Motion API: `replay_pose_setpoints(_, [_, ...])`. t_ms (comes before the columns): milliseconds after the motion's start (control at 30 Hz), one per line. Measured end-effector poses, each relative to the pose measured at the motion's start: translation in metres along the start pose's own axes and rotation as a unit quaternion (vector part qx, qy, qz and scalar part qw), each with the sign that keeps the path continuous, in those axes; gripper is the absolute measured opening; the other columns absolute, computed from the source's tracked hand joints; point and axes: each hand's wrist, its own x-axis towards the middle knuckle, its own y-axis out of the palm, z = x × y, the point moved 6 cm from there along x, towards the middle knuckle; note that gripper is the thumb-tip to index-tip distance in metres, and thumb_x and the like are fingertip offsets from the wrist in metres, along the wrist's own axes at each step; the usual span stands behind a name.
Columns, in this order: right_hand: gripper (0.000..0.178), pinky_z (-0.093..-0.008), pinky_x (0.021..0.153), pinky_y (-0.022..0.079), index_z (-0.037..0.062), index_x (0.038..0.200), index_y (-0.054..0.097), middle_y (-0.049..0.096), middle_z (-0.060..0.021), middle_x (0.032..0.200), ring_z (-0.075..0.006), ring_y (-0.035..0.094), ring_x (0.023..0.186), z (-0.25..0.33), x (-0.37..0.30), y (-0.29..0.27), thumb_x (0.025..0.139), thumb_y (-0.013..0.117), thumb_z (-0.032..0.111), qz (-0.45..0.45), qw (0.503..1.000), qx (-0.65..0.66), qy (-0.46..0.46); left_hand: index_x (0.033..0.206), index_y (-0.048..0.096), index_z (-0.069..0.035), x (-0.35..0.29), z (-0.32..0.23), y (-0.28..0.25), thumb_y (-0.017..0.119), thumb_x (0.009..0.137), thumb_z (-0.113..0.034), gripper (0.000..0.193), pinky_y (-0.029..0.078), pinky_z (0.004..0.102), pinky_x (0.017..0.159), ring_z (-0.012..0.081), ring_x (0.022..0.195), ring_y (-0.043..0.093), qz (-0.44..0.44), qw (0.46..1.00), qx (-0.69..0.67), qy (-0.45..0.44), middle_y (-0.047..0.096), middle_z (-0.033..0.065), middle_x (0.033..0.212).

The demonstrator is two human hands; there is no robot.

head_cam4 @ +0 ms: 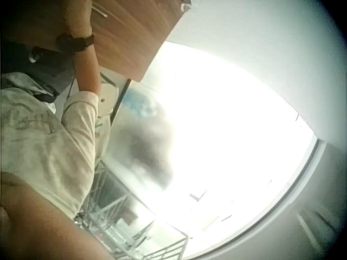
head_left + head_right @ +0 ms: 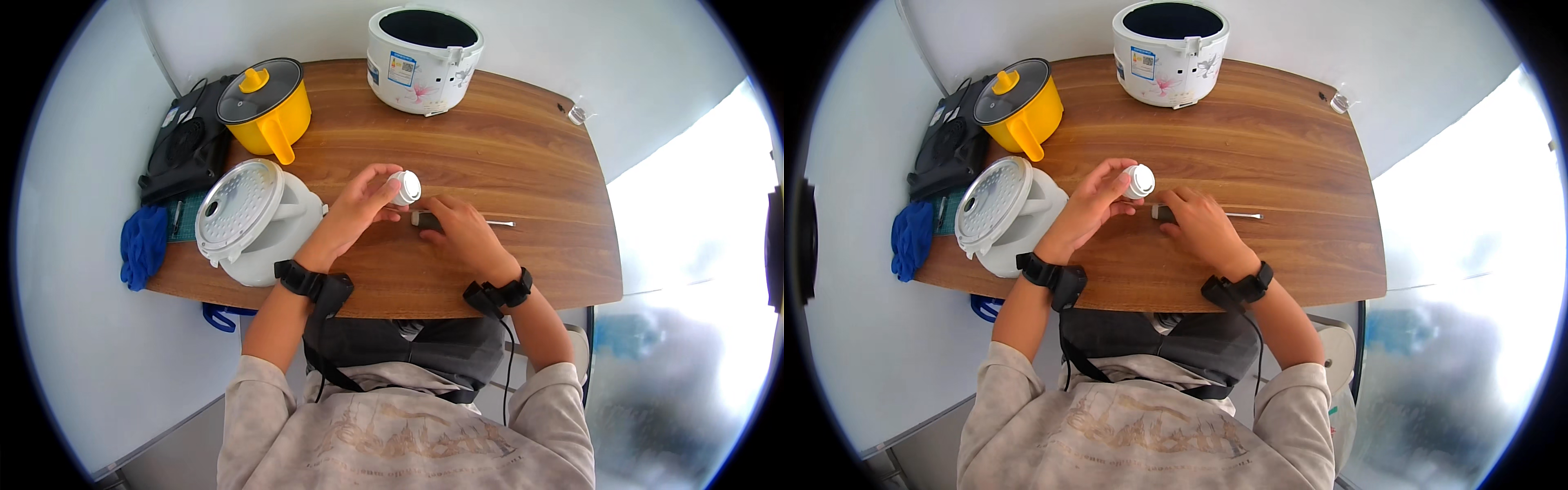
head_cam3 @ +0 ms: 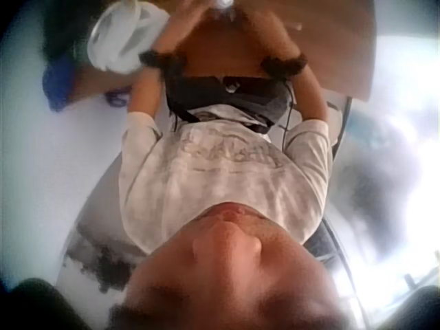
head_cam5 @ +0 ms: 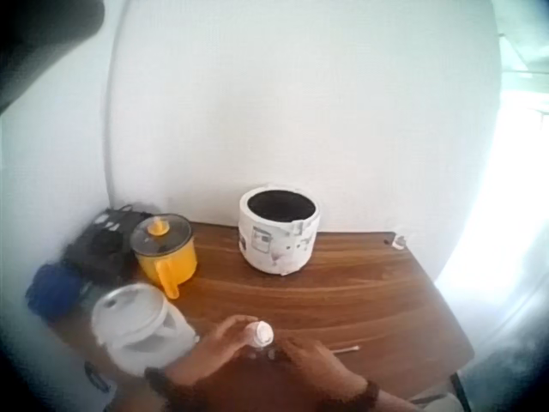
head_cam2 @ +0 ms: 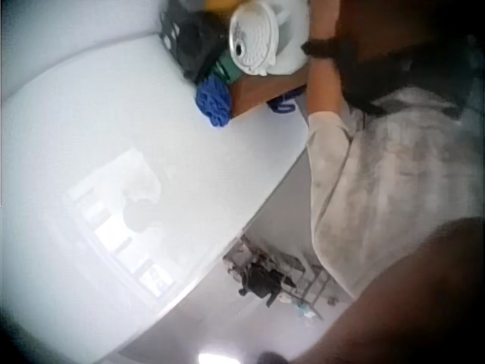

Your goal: The person uses a screwdriver to remove a screw from a white plastic lid, then disassembles a small white cylindrical component into two pieces. The person reassembles the cylindrical component and places it back into the lid.

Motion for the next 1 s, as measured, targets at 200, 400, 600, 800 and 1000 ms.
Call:
replay_pose_setpoints(200, [0.043, -0.0476, 0.085, 0.051, 0.0032, 0.119, 0.057, 0.063, -0.0189, 0.111, -0.0402, 0.062, 0.103, 0.004, 0.0, -0.009, 0.083, 0.076, 0.016, 0.01, 0.999, 0.028, 0.012, 0.132, 0.052, -0.006, 0.007, 0.0, 0.004, 0.059, 0.103, -0.031, 0.039, 0.054, 0.0275, 0.079, 0.0155, 0.095, 0.066, 0.024, 0.999, -0.028, -0.012, 0.064, 0.0086, 0.117])
replay_pose_setpoints(400, [0.05, -0.045, 0.086, 0.052, 0.0046, 0.128, 0.057, 0.064, -0.0178, 0.116, -0.0383, 0.063, 0.105, 0.012, 0.012, -0.039, 0.083, 0.076, 0.016, -0.067, 0.995, 0.078, -0.005, 0.134, 0.053, -0.006, 0.007, 0.005, 0.002, 0.057, 0.104, -0.031, 0.04, 0.055, 0.0272, 0.079, 0.0146, 0.095, 0.066, 0.034, 0.999, -0.039, -0.013, 0.065, 0.0078, 0.116])
replay_pose_setpoints(600, [0.052, -0.04, 0.081, 0.055, 0.007, 0.125, 0.061, 0.065, -0.0144, 0.115, -0.0309, 0.066, 0.094, 0.022, 0.035, -0.044, 0.08, 0.082, 0.021, -0.066, 0.977, 0.204, -0.009, 0.139, 0.054, -0.004, 0.007, 0.012, -0.003, 0.054, 0.105, -0.026, 0.04, 0.057, 0.028, 0.084, 0.0146, 0.101, 0.066, -0.007, 1.0, -0.025, 0.003, 0.064, 0.008, 0.121])
replay_pose_setpoints(800, [0.049, -0.0375, 0.073, 0.056, 0.0069, 0.118, 0.064, 0.065, -0.0121, 0.108, -0.0288, 0.066, 0.085, 0.022, 0.043, -0.021, 0.076, 0.085, 0.02, -0.063, 0.984, 0.17, 0.001, 0.139, 0.056, -0.002, 0.01, 0.02, -0.01, 0.053, 0.106, -0.026, 0.041, 0.058, 0.0277, 0.085, 0.0131, 0.1, 0.065, -0.026, 0.999, 0.016, 0.014, 0.066, 0.0074, 0.118])
replay_pose_setpoints(1000, [0.04, -0.0362, 0.074, 0.059, 0.005, 0.112, 0.067, 0.067, -0.0126, 0.105, -0.0296, 0.068, 0.086, 0.02, 0.045, -0.018, 0.076, 0.083, 0.013, -0.097, 0.982, 0.158, -0.037, 0.138, 0.056, 0.001, 0.012, 0.023, -0.013, 0.049, 0.107, -0.024, 0.04, 0.059, 0.0253, 0.078, 0.0115, 0.086, 0.066, -0.013, 0.997, 0.053, 0.06, 0.067, 0.0078, 0.111])
